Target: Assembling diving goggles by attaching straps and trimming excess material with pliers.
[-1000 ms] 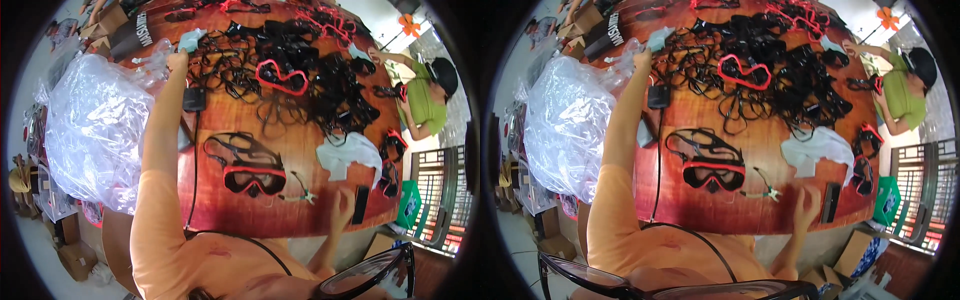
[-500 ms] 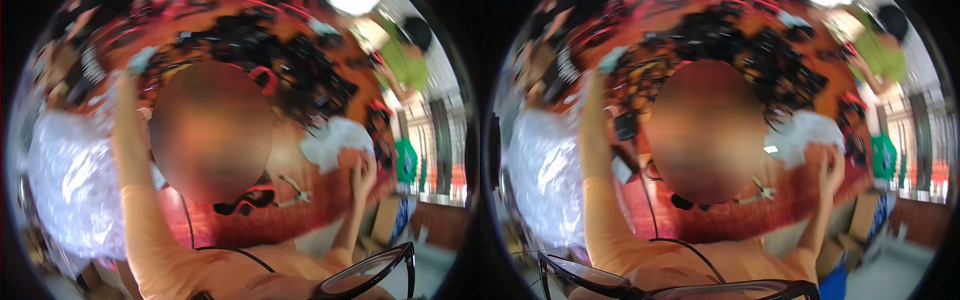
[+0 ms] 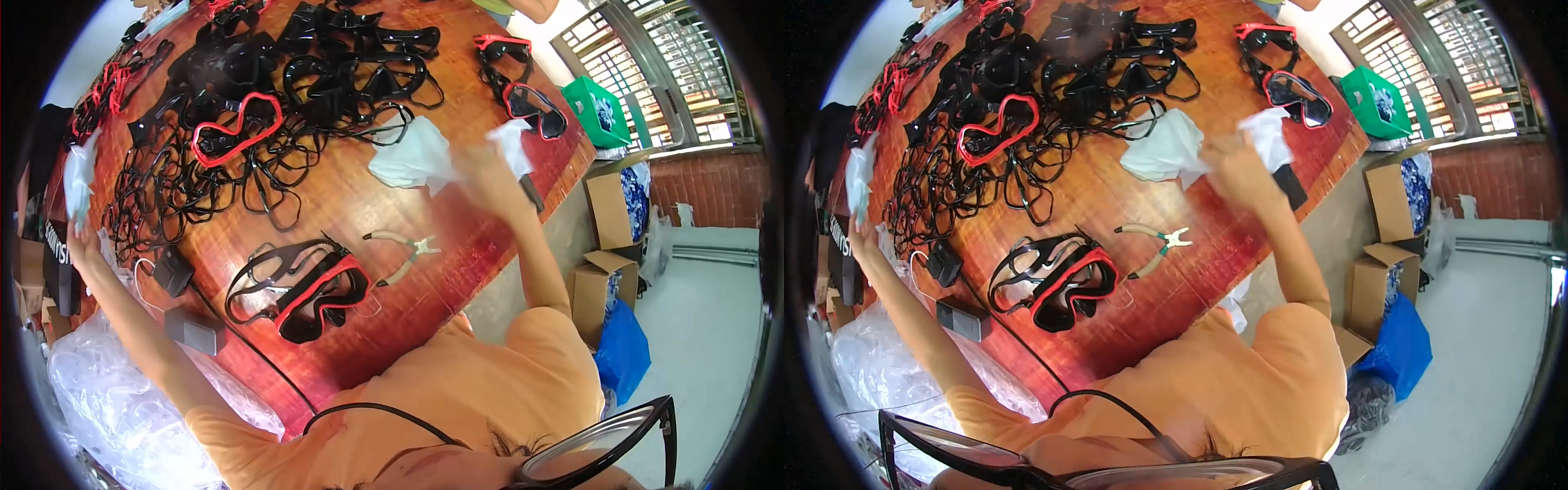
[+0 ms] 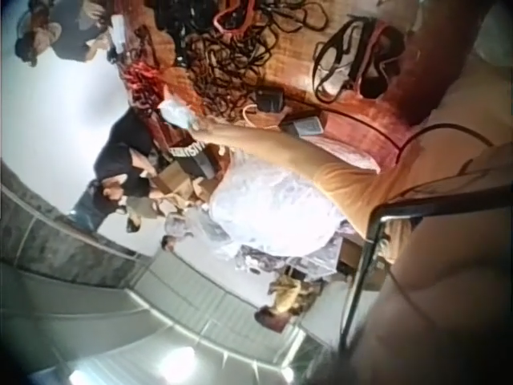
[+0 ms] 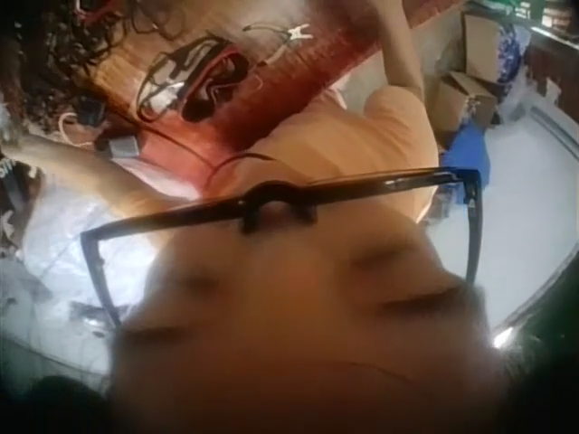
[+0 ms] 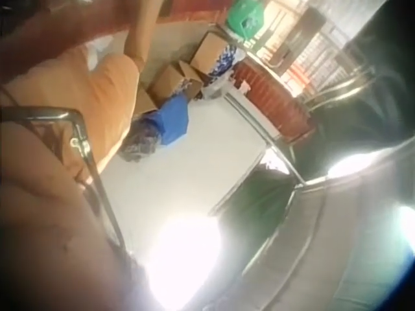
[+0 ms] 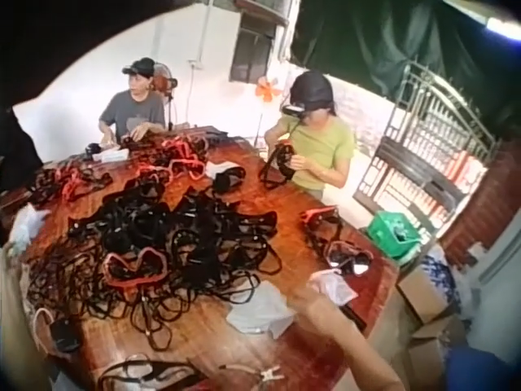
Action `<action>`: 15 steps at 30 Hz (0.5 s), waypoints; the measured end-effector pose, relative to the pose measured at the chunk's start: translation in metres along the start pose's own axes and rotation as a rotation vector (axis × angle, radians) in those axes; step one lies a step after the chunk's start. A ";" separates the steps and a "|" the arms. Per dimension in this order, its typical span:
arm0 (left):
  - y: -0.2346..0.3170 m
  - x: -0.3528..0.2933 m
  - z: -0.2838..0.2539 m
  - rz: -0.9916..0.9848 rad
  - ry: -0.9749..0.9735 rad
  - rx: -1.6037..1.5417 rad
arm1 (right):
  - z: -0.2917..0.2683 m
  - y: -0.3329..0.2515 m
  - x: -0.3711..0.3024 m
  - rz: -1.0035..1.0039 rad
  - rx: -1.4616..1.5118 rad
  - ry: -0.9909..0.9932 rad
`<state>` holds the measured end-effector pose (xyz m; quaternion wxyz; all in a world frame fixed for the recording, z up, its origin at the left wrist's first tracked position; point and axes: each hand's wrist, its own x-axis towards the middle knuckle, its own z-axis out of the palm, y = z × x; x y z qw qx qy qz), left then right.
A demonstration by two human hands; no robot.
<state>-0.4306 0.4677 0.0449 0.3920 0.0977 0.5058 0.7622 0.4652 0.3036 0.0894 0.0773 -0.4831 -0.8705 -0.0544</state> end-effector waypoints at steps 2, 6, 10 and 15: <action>-0.001 -0.057 0.067 0.008 -0.168 -0.069 | -0.007 -0.034 -0.030 0.209 0.151 -0.182; -0.023 -0.237 0.179 -0.129 -0.485 -0.041 | 0.007 -0.017 -0.028 0.401 0.684 0.193; -0.097 -0.311 0.186 -0.395 -0.695 0.102 | 0.027 0.062 0.060 0.410 0.816 0.494; -0.171 -0.434 0.212 -0.626 -0.843 0.274 | 0.064 0.075 0.125 0.429 0.151 0.444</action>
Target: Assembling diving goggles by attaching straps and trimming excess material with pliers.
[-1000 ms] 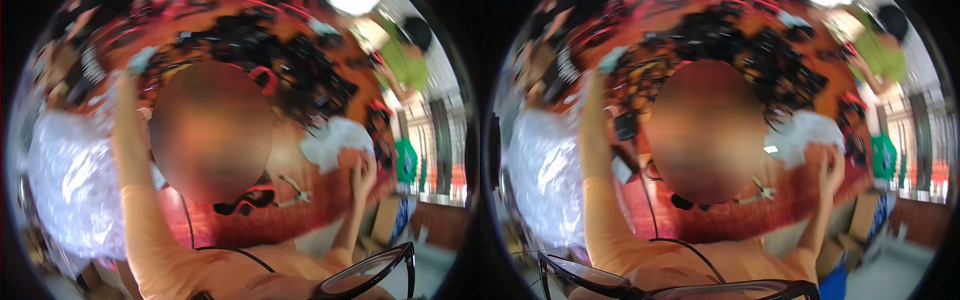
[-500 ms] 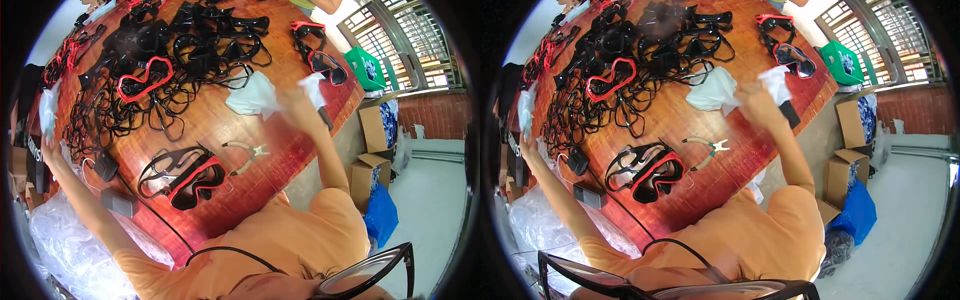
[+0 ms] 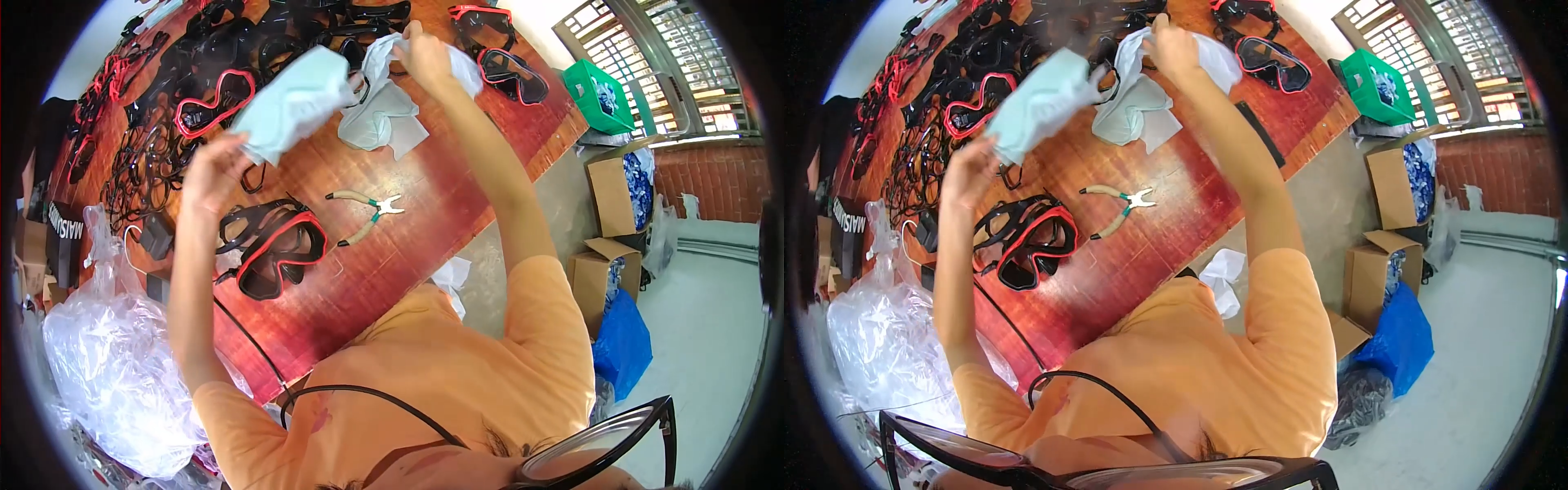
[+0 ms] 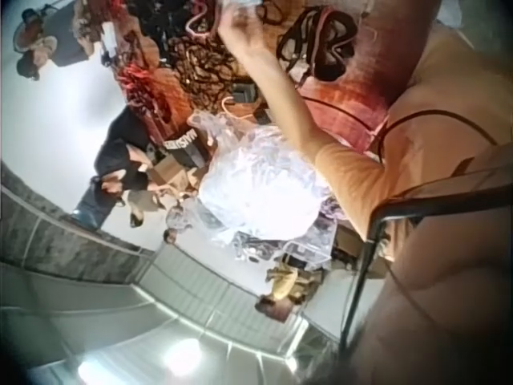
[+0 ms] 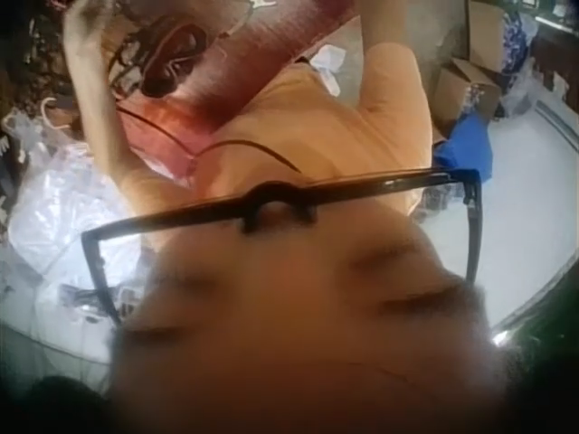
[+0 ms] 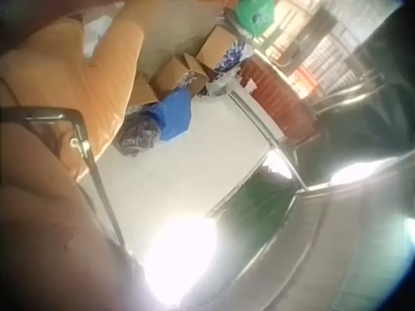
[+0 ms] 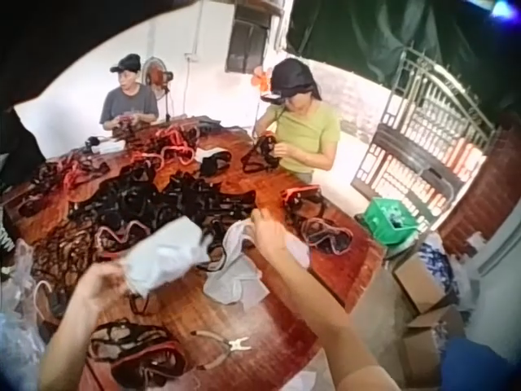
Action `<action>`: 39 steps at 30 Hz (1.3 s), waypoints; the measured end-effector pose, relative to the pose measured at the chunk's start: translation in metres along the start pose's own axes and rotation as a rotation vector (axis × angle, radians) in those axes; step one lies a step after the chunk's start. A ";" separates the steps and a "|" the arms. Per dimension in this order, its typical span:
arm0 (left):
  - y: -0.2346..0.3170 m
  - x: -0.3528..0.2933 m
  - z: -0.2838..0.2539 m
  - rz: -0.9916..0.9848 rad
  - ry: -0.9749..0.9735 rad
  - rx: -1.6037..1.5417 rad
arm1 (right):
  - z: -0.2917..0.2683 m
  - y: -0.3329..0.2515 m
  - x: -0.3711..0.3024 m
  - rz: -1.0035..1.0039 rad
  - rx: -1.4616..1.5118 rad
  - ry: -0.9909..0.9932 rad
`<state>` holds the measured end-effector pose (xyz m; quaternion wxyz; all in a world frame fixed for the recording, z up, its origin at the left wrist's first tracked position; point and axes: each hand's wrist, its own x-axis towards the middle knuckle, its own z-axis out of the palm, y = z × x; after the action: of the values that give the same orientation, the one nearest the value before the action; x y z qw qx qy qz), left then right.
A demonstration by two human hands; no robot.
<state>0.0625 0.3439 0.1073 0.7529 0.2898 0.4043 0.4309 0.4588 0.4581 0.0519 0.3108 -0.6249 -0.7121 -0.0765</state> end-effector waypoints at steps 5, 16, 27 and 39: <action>-0.024 -0.038 0.000 0.002 0.156 -0.043 | -0.026 -0.016 -0.032 0.115 0.388 -0.726; -0.034 -0.035 -0.018 0.042 0.199 -0.081 | -0.035 0.012 -0.070 -0.348 0.271 -0.689; -0.058 -0.003 0.010 -0.008 0.100 -0.064 | -0.086 0.011 -0.090 -0.053 0.382 -0.738; -0.055 -0.011 0.000 0.022 0.098 -0.063 | -0.060 0.041 -0.090 0.039 0.694 -0.979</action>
<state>0.0819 0.3090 0.0678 0.7363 0.2489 0.4237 0.4651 0.5202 0.3611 0.0398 0.1340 -0.4624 -0.7444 0.4628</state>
